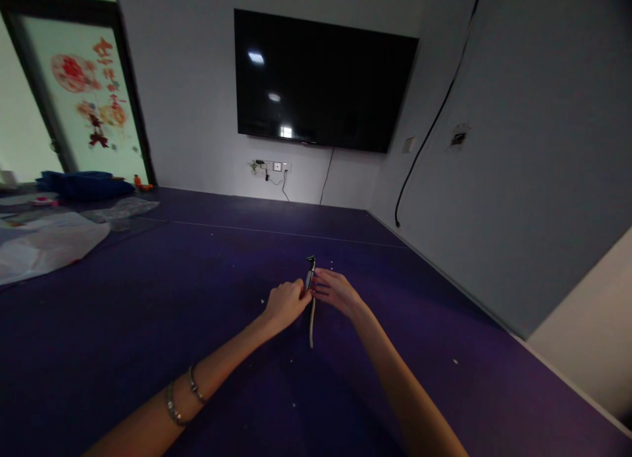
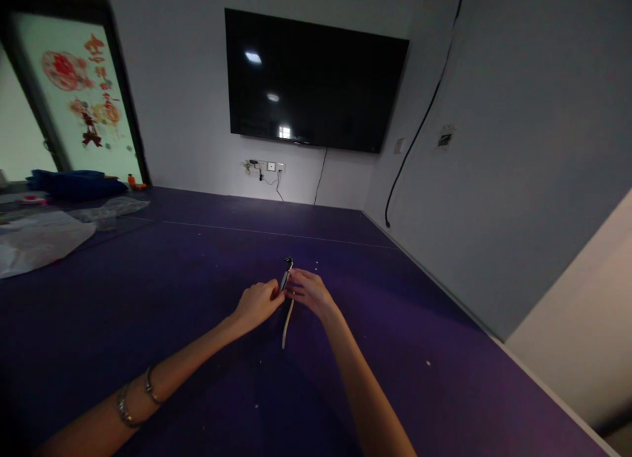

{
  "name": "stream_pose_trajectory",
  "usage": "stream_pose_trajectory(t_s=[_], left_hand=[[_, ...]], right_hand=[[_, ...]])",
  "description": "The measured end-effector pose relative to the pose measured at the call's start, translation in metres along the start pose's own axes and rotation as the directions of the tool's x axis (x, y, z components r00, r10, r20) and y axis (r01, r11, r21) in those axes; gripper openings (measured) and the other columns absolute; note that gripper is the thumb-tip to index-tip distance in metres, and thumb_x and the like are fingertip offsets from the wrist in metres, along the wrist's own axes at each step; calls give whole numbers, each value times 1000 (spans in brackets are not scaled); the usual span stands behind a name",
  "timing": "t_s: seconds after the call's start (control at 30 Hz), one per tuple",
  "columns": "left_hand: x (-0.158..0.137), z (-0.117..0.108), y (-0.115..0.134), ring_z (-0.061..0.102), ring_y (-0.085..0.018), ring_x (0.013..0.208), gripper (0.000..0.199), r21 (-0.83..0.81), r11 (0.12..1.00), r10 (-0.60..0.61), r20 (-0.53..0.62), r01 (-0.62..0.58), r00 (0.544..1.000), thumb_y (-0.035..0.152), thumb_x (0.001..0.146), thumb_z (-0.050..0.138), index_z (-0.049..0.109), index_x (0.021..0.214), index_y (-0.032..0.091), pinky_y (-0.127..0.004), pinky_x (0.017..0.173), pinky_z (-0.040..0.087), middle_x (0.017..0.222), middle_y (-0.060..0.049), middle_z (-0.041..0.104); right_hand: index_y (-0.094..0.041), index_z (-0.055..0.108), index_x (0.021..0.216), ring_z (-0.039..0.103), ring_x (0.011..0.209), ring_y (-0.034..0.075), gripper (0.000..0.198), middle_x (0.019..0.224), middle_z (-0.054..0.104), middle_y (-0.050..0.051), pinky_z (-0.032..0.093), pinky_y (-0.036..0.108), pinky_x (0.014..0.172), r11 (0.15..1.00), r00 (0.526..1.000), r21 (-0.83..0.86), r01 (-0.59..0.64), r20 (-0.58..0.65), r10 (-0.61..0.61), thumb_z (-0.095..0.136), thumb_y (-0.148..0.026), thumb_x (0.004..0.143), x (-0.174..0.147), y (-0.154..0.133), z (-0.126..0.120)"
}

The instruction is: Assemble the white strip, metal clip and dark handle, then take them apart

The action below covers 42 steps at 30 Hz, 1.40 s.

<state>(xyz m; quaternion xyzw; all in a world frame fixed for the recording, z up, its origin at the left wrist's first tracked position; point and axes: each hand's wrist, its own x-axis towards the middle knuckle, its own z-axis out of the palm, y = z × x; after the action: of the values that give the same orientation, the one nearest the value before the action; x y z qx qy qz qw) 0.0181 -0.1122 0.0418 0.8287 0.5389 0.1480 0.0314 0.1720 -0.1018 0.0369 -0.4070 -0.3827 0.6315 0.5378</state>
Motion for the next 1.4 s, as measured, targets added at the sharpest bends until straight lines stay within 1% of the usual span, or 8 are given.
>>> stream_pose_trajectory(t_s=[0.27, 0.4, 0.67, 0.8, 0.9, 1.03, 1.13, 1.4], left_hand=[[-5, 2, 6, 63, -24, 86, 32, 29, 999, 30, 16, -30, 999, 40, 89, 33, 54, 100, 18, -34, 73, 45, 91, -10, 66], [-6, 2, 7, 63, -24, 86, 34, 21, 1000, 23, -2, -23, 1000, 40, 89, 32, 54, 102, 18, -33, 74, 44, 90, -9, 66], [-5, 3, 5, 63, -21, 80, 41, -36, 998, 39, -74, -42, 997, 44, 90, 25, 58, 89, 19, -29, 68, 42, 81, -6, 66], [-4, 2, 5, 63, -21, 79, 41, -32, 998, 46, -73, -48, 996, 41, 91, 24, 59, 88, 19, -30, 68, 42, 82, -6, 67], [-4, 4, 7, 63, -20, 80, 37, -36, 998, 57, -43, -59, 997, 39, 89, 30, 61, 85, 20, -28, 68, 42, 82, -5, 67], [-5, 9, 10, 63, -20, 82, 32, -52, 997, 65, 8, -64, 998, 36, 87, 36, 63, 81, 20, -28, 69, 43, 82, -5, 67], [-7, 13, 13, 63, -21, 83, 32, -60, 997, 54, 41, -52, 998, 36, 86, 37, 64, 81, 20, -29, 70, 43, 83, -5, 67], [-8, 23, 11, 64, -20, 81, 30, -56, 995, 90, 50, -87, 995, 33, 85, 39, 65, 79, 19, -28, 69, 43, 82, -6, 68]], right_hand=[[-17, 60, 81, 54, 53, 8, 31, 61, 59, -4, 44, 22, 52, 997, 993, -68, 33, -108, -40, 76, -24, 55, 2, 9, 11], [-17, 62, 84, 53, 53, 9, 36, 60, 59, -4, 42, 22, 51, 995, 991, -76, 58, -117, -67, 76, -23, 52, 5, 12, 10], [-15, 65, 84, 54, 54, 8, 31, 63, 60, -2, 47, 24, 56, 991, 991, -121, 58, -114, -72, 75, -25, 55, 6, 9, 0], [-14, 67, 82, 58, 63, 11, 26, 71, 64, 2, 49, 26, 62, 965, 993, -255, 67, -79, -90, 73, -27, 59, 0, -14, -34], [-13, 68, 77, 59, 66, 13, 22, 74, 65, 4, 50, 25, 61, 948, 984, -313, 56, -144, -106, 73, -25, 59, -10, -32, -75], [-14, 69, 76, 62, 69, 15, 19, 75, 68, 4, 50, 24, 61, 826, 935, -555, -101, -337, -112, 70, -25, 61, -29, -44, -133], [-15, 68, 72, 63, 67, 15, 15, 70, 68, 4, 49, 21, 57, 727, 894, -647, -228, -436, -107, 67, -26, 62, -45, -46, -164], [-15, 66, 61, 58, 54, 13, 7, 47, 56, -3, 45, 18, 47, 557, 830, -743, -372, -534, -158, 64, -21, 58, -63, -40, -199]])
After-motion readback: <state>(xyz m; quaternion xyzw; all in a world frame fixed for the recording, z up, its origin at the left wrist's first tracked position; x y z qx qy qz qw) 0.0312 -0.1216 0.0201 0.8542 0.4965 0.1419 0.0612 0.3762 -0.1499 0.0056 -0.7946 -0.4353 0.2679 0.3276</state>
